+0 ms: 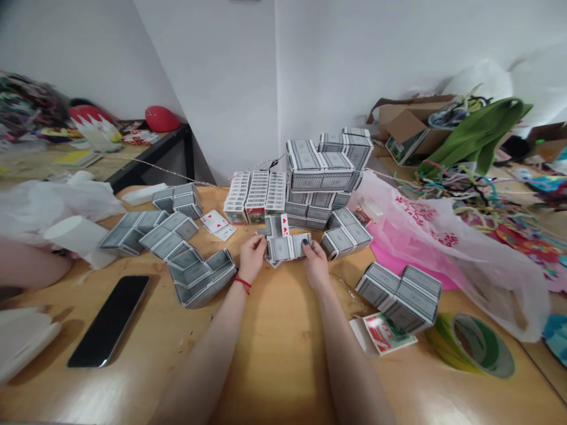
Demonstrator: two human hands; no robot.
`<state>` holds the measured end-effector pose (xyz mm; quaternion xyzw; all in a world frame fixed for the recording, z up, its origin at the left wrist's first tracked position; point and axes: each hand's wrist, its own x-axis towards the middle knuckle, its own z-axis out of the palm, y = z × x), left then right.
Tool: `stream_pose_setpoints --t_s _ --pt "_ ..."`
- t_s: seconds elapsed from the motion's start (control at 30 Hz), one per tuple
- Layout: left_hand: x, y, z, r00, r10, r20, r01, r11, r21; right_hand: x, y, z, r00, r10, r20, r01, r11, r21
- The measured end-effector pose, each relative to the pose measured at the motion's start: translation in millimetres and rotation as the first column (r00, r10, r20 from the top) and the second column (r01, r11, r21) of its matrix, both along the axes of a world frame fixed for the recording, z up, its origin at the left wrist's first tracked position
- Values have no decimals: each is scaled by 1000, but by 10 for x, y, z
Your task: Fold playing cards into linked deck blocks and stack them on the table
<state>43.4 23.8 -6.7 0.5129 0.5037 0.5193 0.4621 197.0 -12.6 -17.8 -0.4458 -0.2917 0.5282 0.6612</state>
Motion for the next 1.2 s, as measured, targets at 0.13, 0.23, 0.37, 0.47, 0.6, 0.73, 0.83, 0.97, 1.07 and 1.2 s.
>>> stream_pose_setpoints --t_s 0.13,0.23,0.37,0.47,0.6,0.73,0.83,0.97,1.07,1.2 --pt "24 13 -40 996 -46 72 49 998 -35 -11 -15 12 999 35 32 -35 999 -12" --pt "40 5 -49 987 -37 159 53 994 -97 -20 -15 -8 999 9 47 -8 1000 -13" --pt "51 -30 -18 944 -77 320 135 978 -162 -26 -3 -42 995 -75 62 76 997 -7" --pt "57 -58 3 945 -188 266 223 969 -107 -25 -2 -50 995 -88 54 88 996 -11" --pt "82 -61 10 975 -161 151 180 976 -123 -35 -25 -14 994 14 106 -11 1000 -22" --pt "90 -36 20 958 -93 270 130 983 -126 -64 -60 70 983 134 127 -132 991 -23" --pt "78 -14 6 932 -68 355 127 981 -148 -77 -73 108 978 171 117 -170 985 -15" --pt "66 12 -42 914 -49 403 126 978 -166 -68 -55 63 979 159 127 -162 987 12" --pt "70 9 -49 947 -72 314 111 988 -110 -74 -37 -6 975 104 198 -109 994 9" --pt "83 -39 -4 987 -66 146 67 998 -3 -119 -48 -42 944 2 329 -7 1000 15"
